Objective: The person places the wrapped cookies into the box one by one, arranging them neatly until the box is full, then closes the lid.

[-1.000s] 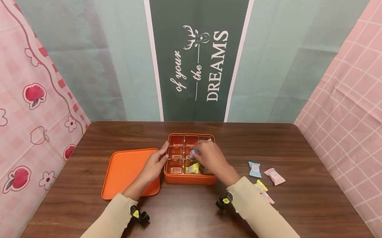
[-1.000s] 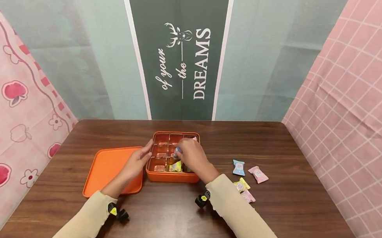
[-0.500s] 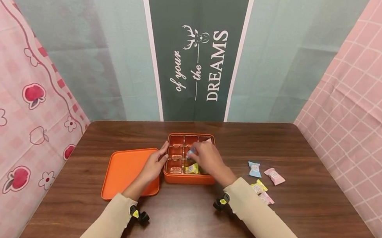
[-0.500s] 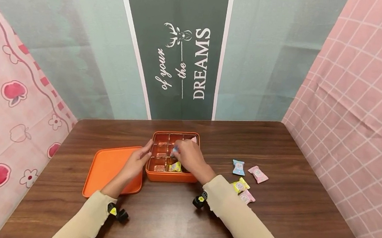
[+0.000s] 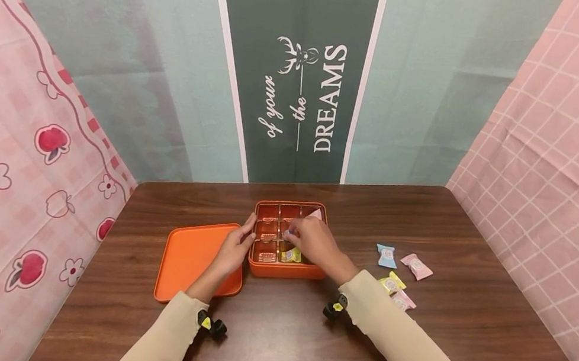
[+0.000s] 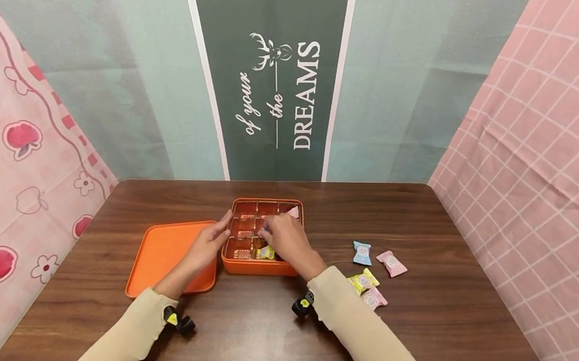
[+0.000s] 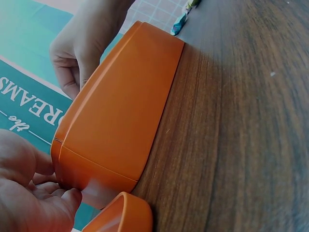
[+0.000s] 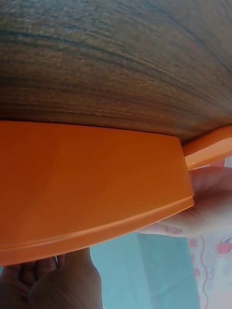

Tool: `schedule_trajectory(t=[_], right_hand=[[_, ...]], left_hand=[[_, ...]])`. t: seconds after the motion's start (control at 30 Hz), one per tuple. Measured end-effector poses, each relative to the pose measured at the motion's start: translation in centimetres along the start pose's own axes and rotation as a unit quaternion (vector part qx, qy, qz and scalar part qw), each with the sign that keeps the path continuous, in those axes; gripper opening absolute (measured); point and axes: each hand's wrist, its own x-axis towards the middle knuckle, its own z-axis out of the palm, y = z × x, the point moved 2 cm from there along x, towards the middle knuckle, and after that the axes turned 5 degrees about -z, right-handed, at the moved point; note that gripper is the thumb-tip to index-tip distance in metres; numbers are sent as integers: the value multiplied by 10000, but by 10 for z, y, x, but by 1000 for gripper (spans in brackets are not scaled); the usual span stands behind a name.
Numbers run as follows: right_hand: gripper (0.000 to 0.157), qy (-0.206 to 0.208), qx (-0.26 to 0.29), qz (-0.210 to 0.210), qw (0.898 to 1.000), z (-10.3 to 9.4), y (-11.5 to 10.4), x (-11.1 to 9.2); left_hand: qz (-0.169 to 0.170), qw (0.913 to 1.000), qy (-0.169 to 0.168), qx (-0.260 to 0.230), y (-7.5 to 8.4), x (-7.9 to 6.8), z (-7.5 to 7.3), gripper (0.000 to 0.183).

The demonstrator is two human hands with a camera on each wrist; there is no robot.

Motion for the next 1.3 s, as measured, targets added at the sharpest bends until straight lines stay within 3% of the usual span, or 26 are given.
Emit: schedule_trajectory(t=[0.57,0.93,1.3], right_hand=[[13,291,-19,-158,9995,-1,1,-8],[11,636,154,-237,9976,-10,6,-16],[10,772,424,129,9960,-22,15,-30]], left_hand=[[5,10000,-32,-50,3,0,-1,52],[47,9999,-156,-40,37,-15,-3,50],[-23,9998,-196,-65,39,-16,-4,50]])
